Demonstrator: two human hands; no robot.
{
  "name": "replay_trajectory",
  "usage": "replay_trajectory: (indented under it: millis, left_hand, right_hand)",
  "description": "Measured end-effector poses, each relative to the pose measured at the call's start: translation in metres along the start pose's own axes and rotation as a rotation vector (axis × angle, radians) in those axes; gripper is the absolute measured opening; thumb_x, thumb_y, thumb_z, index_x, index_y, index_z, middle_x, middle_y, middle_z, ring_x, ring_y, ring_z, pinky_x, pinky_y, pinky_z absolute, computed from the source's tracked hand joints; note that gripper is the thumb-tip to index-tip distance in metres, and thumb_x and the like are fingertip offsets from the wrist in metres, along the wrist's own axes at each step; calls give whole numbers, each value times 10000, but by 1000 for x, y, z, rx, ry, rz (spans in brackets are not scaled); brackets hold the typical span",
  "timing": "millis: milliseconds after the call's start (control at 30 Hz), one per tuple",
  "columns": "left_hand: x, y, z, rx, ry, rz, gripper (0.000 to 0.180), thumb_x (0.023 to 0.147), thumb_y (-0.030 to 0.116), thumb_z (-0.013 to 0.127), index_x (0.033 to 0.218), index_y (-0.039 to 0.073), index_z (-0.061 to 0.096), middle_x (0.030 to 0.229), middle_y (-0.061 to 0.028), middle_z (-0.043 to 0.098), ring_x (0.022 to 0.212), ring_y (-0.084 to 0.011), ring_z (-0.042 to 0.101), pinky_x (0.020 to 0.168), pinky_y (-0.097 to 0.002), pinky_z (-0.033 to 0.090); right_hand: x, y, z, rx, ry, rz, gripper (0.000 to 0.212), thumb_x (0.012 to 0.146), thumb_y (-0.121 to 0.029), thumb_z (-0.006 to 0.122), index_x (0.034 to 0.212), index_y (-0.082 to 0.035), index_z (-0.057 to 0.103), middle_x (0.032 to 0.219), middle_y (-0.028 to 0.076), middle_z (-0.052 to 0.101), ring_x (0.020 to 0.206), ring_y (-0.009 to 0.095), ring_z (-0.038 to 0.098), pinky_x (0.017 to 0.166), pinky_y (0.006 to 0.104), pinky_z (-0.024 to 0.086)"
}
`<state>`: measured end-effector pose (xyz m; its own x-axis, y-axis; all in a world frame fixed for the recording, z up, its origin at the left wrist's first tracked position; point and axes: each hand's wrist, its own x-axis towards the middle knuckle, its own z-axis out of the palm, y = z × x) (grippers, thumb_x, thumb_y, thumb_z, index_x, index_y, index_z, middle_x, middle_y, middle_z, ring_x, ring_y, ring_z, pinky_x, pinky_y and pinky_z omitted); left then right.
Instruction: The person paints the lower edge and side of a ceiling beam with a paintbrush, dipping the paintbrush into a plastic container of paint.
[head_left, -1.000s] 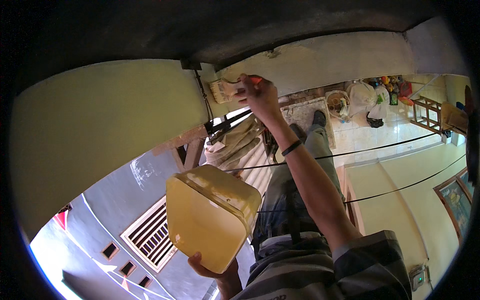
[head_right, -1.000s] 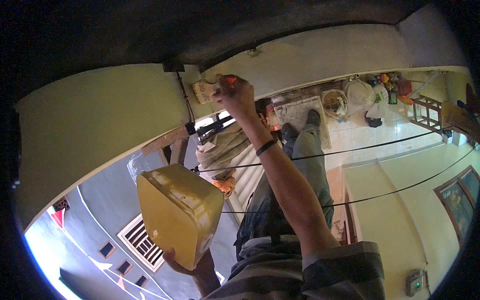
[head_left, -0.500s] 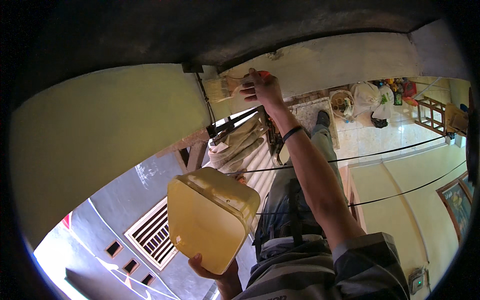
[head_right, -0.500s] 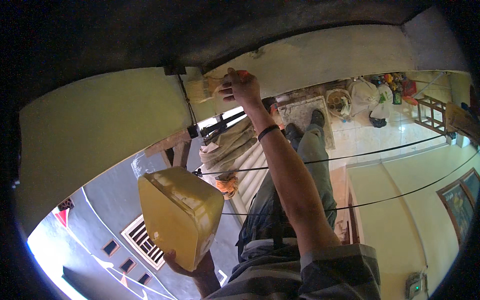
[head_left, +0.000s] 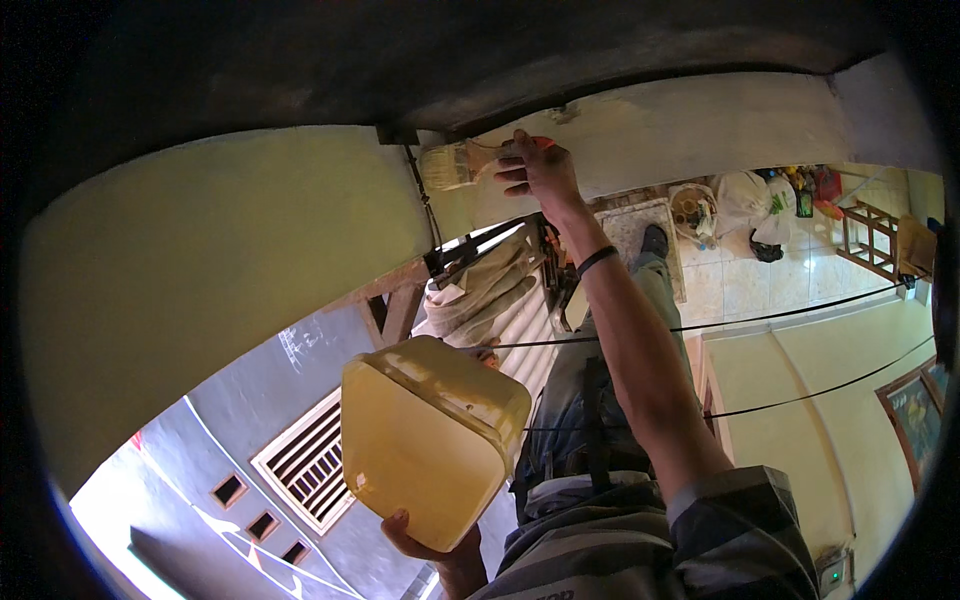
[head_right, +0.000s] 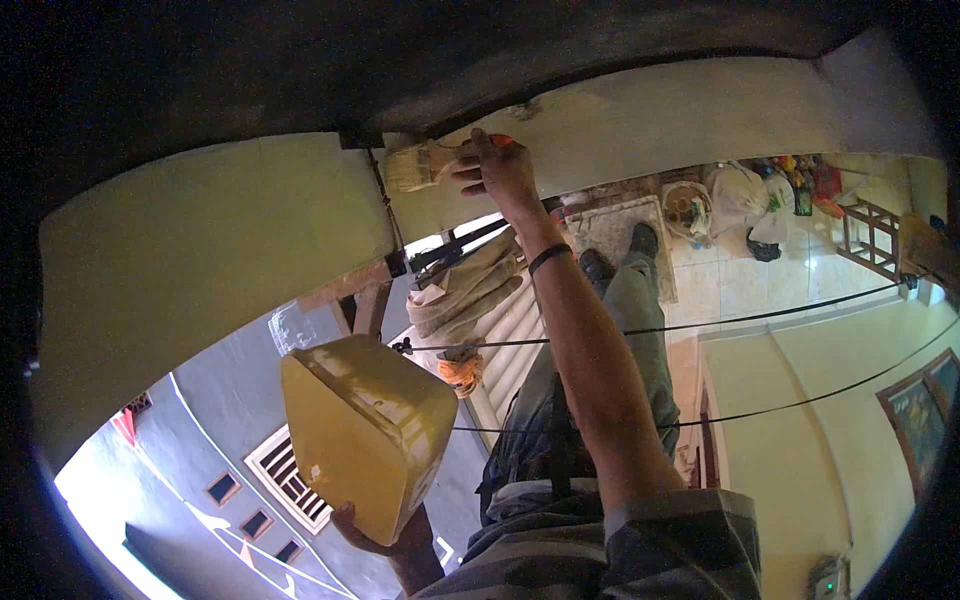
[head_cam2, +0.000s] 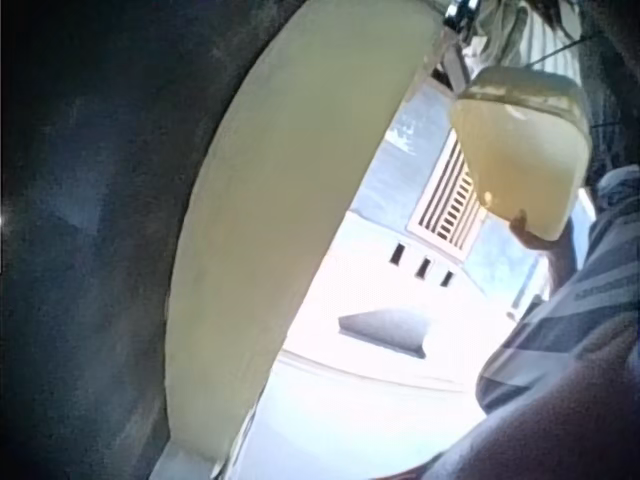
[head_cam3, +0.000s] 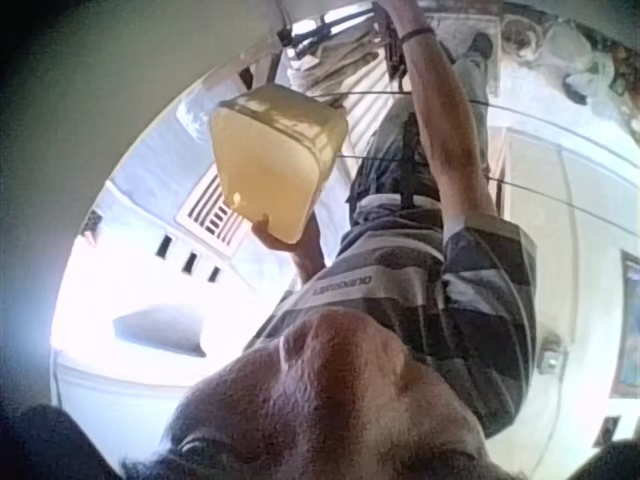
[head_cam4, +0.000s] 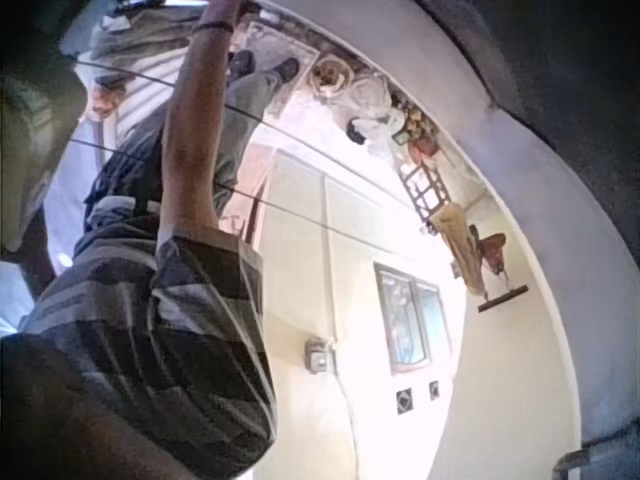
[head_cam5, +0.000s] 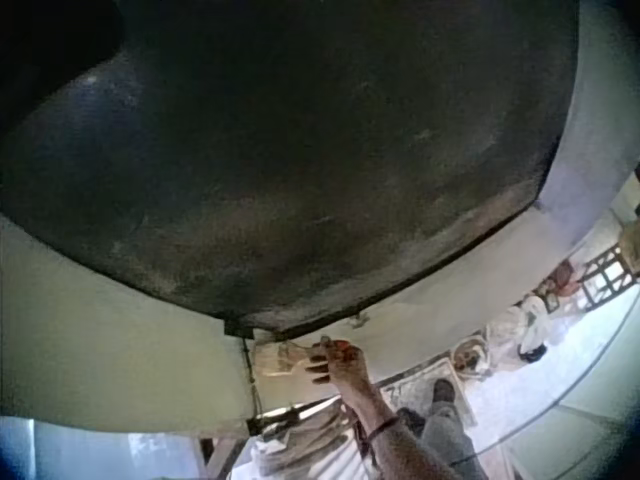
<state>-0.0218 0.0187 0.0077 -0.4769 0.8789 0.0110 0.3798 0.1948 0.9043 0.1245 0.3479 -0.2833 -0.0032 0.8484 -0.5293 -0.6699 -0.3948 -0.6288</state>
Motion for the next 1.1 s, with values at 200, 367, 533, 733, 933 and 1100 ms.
replay_trajectory:
  millis: [200, 367, 533, 733, 933, 1100]
  left_hand:
    - [-1, 2, 4, 256, 118, -143, 622, 872, 426, 521, 1403, 127, 395, 1350, -143, 486, 1243, -309, 493, 1018, -510, 436]
    - [5, 4, 7, -285, 178, -350, 682, 886, 529, 462, 1417, 104, 419, 1347, -133, 506, 1265, -300, 489, 1026, -522, 436]
    - [3, -2, -1, 6, 72, -259, 627, 926, 484, 445, 1428, 112, 389, 1360, -138, 489, 1271, -284, 483, 1008, -512, 471]
    - [10, 3, -1, -508, 116, -358, 583, 945, 460, 430, 1407, 107, 385, 1379, -141, 460, 1268, -287, 480, 999, -517, 482]
    - [14, 6, -5, -550, 114, -434, 588, 934, 476, 431, 1386, 101, 412, 1361, -127, 480, 1257, -285, 490, 1008, -499, 474]
    - [13, 3, -4, -482, 163, -418, 644, 886, 514, 447, 1379, 99, 439, 1327, -124, 507, 1234, -279, 507, 1008, -483, 457]
  right_hand:
    - [8, -21, 8, -200, 8, -86, 471, 978, -425, 567, 1031, 36, 649, 862, 141, 710, 697, 223, 733, 520, 299, 599]
    - [7, -17, 24, -104, 75, -100, 437, 974, -377, 591, 1042, 51, 642, 809, 129, 707, 682, 217, 730, 528, 309, 608]
    - [19, 7, 21, -584, 80, -582, 316, 964, -312, 621, 931, -4, 683, 695, 78, 704, 624, 156, 711, 485, 298, 552]
    - [6, 2, 49, -840, 44, -666, 293, 955, -282, 635, 878, -5, 686, 681, 100, 706, 598, 161, 705, 487, 318, 528]
    - [10, -5, 36, -802, 102, -608, 326, 976, -287, 598, 907, 20, 682, 743, 151, 719, 650, 204, 729, 535, 330, 561]
    - [15, -10, 67, -871, 105, -953, 240, 969, -221, 597, 940, -1, 687, 764, 164, 717, 663, 212, 730, 562, 353, 565]
